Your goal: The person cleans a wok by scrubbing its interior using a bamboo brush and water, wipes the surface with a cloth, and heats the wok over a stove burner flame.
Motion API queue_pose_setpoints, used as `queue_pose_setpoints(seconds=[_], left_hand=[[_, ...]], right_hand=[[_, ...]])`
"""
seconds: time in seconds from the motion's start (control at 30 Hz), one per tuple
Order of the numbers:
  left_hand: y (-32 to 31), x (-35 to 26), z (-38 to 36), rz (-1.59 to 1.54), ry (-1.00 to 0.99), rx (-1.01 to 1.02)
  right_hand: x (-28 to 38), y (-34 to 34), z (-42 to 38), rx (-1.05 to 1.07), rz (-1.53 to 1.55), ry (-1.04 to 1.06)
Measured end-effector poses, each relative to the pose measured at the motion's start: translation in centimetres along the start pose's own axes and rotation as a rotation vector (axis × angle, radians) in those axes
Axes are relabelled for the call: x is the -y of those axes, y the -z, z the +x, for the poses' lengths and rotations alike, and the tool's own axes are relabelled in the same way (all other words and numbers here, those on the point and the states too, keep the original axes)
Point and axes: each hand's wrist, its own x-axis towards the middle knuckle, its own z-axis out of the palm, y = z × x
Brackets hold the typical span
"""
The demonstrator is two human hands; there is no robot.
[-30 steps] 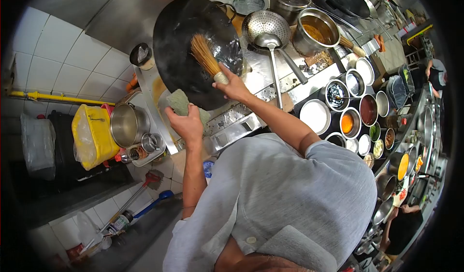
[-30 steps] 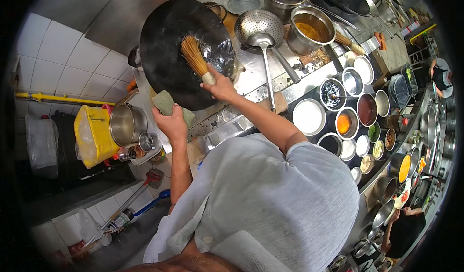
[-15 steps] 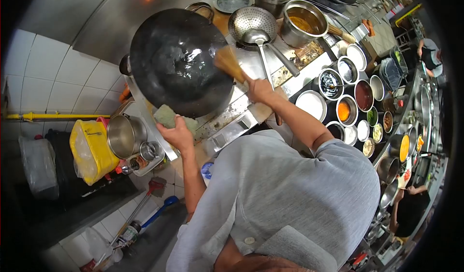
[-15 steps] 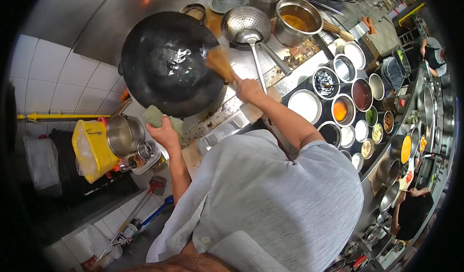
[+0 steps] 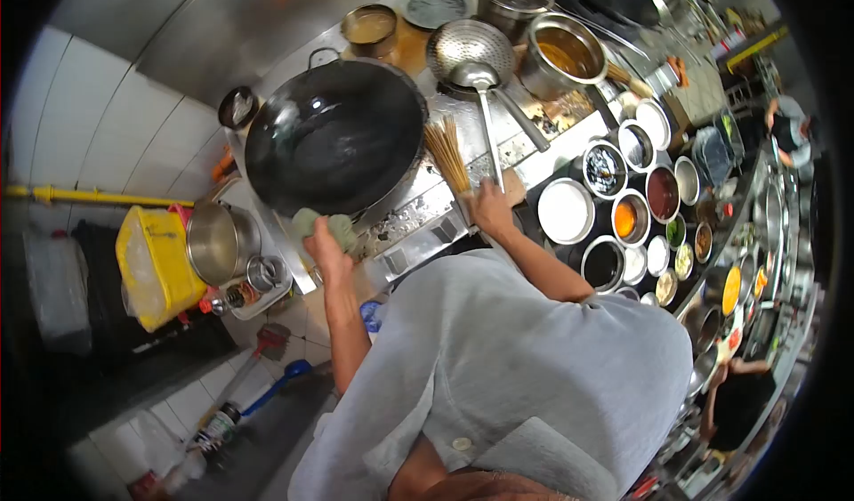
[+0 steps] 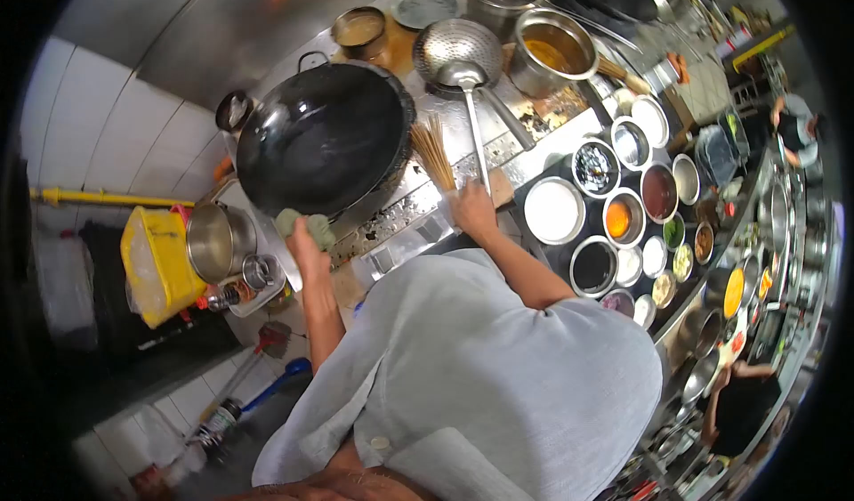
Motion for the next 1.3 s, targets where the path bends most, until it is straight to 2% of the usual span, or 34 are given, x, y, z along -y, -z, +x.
queue_pose_setpoints(seconds=[0.03, 0.1, 0.17, 0.2, 0.27, 0.37, 0.43, 0.5, 0.57, 0.63, 0.7, 0.77, 0.8, 0.9, 0.97, 1.0, 1.07, 1.1, 1.17, 1.2, 1.23, 1.3], left_hand=[[0.0, 1.6, 0.9, -0.047, 0.036, 0.068], [-2.2, 1.6, -0.1, -0.109, 0.094, 0.049], [-3.6, 4.3, 1.0, -0.206, 0.071, 0.068], [-4.8, 4.5, 0.9, -0.208, 0.072, 0.036], [-5.8, 5.1, 0.7, -0.221, 0.072, -0.006], [-5.8, 7.7, 1.6, -0.179, 0.186, 0.042], [-6.1, 8.3, 1.9, -0.16, 0.16, 0.068], [-6.1, 8.1, 1.8, -0.192, 0.21, 0.081], [-6.0, 7.8, 1.6, -0.221, 0.259, 0.094], [-5.8, 7.7, 1.7, -0.174, 0.307, 0.088], [-5.8, 7.2, 1.7, -0.169, 0.317, 0.098], [-5.7, 6.9, 1.4, -0.157, 0.347, 0.117], [-5.8, 6.7, 1.4, -0.167, 0.343, 0.111], [-5.7, 6.4, 1.2, -0.118, 0.338, 0.132], [-5.6, 6.4, 1.2, -0.128, 0.296, 0.165], [-5.8, 6.4, 1.3, -0.137, 0.289, 0.156], [-6.0, 6.8, 1.2, -0.118, 0.233, 0.119], [-6.1, 6.4, 0.8, -0.124, 0.234, 0.109], [-6.3, 5.4, 0.1, -0.119, 0.247, 0.127], [-6.1, 5.9, 0.4, -0.118, 0.251, 0.128], [-5.8, 6.4, 0.8, -0.141, 0.245, 0.158], [-5.9, 6.5, 0.9, -0.16, 0.243, 0.189]], right_hand=[[0.0, 0.5, -1.0, -0.111, 0.016, -0.044], [-2.8, -1.4, -1.7, -0.278, -0.066, -0.137], [-9.5, -5.9, -0.5, -0.161, 0.067, -0.161], [-9.5, -5.7, -0.5, -0.149, 0.063, -0.137], [-9.3, -4.3, -0.3, -0.107, 0.325, -0.313], [-7.2, -1.1, -0.7, -0.106, 0.167, -0.315], [-7.3, -0.3, 0.1, -0.168, 0.137, -0.229], [-8.3, 0.0, 1.9, -0.203, 0.378, 0.028], [-6.6, 2.1, 4.3, -0.21, 0.434, 0.038], [-1.9, 6.6, 7.3, 0.017, 0.686, -0.131], [-3.5, 4.7, 15.7, -0.132, 0.608, 0.137], [1.5, 9.4, 20.7, -0.021, 0.672, 0.08], [2.4, 10.3, 24.7, -0.006, 0.564, 0.084], [6.7, 13.6, 32.8, 0.216, 0.706, -0.168], [7.1, 13.6, 37.7, 0.397, 0.895, -0.233], [7.4, 14.2, 38.6, 0.406, 0.891, -0.221], [8.3, 15.4, 39.6, 0.835, 1.431, -0.451], [8.5, 15.5, 39.6, 0.844, 1.42, -0.452], [8.1, 15.6, 39.1, 1.036, 1.909, -0.507], [7.8, 15.9, 38.6, 1.138, 2.012, -0.529], [7.6, 16.2, 38.2, 1.134, 2.011, -0.529], [7.3, 16.7, 37.3, 1.262, 1.995, -0.477]])
